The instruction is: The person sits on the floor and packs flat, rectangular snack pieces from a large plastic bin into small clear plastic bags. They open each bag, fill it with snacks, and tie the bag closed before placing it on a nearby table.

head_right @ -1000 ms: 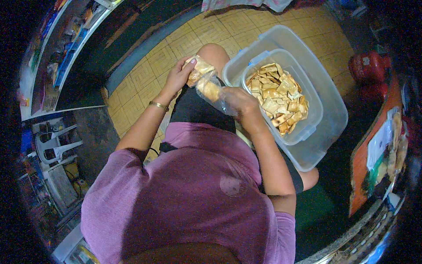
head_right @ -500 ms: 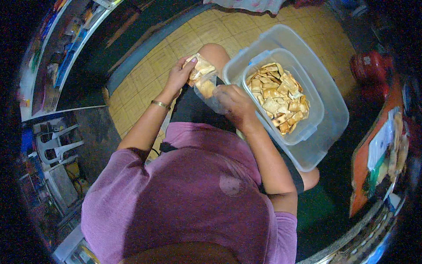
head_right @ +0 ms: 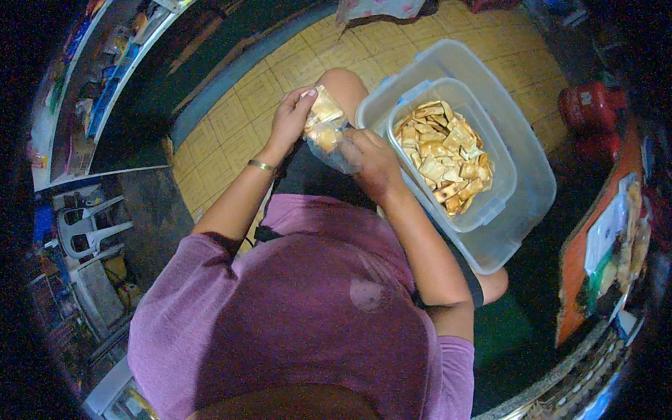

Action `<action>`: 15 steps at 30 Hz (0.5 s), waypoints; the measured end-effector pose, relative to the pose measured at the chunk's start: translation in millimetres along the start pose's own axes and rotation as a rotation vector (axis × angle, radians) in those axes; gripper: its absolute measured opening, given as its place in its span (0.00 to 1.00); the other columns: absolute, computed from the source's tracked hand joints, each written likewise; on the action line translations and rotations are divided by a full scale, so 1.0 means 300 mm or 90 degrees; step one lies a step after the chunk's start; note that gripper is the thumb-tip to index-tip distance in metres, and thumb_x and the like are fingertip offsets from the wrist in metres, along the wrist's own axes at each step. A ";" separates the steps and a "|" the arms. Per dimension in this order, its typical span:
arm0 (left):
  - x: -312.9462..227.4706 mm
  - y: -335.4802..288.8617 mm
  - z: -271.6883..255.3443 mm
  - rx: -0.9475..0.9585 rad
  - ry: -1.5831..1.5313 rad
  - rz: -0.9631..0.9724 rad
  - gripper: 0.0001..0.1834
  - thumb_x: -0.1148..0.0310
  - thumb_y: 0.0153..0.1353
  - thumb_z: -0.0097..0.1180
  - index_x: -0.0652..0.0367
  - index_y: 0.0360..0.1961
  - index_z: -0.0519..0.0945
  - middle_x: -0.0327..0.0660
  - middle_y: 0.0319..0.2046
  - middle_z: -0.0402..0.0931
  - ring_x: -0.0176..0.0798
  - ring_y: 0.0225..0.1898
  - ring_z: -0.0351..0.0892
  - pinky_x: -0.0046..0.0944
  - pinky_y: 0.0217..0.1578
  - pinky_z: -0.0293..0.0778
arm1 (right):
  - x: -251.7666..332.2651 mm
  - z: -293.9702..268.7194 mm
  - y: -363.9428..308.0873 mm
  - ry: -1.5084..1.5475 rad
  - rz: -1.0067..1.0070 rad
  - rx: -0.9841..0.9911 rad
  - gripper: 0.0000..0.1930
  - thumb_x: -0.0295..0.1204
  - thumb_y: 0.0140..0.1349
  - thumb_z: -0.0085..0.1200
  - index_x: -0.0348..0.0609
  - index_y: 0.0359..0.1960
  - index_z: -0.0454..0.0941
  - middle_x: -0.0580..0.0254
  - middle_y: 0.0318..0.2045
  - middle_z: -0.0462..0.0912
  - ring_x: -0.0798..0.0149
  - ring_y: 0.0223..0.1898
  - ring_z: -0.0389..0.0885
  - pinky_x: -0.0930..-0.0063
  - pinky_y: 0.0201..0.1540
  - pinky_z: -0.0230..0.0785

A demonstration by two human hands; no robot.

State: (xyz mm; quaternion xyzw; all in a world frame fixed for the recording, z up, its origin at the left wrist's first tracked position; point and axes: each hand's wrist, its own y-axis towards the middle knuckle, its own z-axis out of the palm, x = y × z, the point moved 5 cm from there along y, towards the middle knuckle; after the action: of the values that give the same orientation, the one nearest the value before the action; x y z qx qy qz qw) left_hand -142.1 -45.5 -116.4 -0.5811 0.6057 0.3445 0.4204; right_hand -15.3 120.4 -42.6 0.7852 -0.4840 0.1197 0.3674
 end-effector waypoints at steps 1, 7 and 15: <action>-0.003 0.000 -0.004 -0.015 0.015 0.030 0.26 0.47 0.63 0.55 0.59 0.48 0.82 0.49 0.47 0.76 0.49 0.49 0.77 0.40 0.51 0.70 | 0.006 -0.002 0.004 -0.008 -0.011 -0.010 0.16 0.21 0.50 0.54 0.42 0.44 0.77 0.51 0.44 0.80 0.48 0.45 0.79 0.60 0.46 0.74; 0.046 0.012 0.014 0.022 -0.069 -0.086 0.25 0.47 0.64 0.53 0.57 0.48 0.82 0.48 0.48 0.76 0.49 0.50 0.76 0.40 0.52 0.69 | -0.010 0.003 0.028 -0.031 -0.007 -0.038 0.16 0.21 0.48 0.55 0.42 0.42 0.77 0.52 0.44 0.80 0.48 0.45 0.79 0.60 0.47 0.73; 0.067 0.032 0.023 0.026 -0.112 -0.081 0.27 0.48 0.63 0.54 0.61 0.49 0.81 0.50 0.47 0.75 0.46 0.50 0.76 0.38 0.51 0.69 | -0.051 -0.004 0.053 -0.017 0.015 -0.054 0.24 0.15 0.40 0.58 0.44 0.45 0.79 0.53 0.45 0.81 0.49 0.46 0.79 0.61 0.48 0.73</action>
State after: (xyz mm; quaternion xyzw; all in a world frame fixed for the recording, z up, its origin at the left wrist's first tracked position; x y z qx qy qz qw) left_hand -150.3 -46.6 -138.3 -0.5773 0.5350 0.3543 0.5049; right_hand -36.2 127.2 -42.8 0.7649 -0.5023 0.0932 0.3923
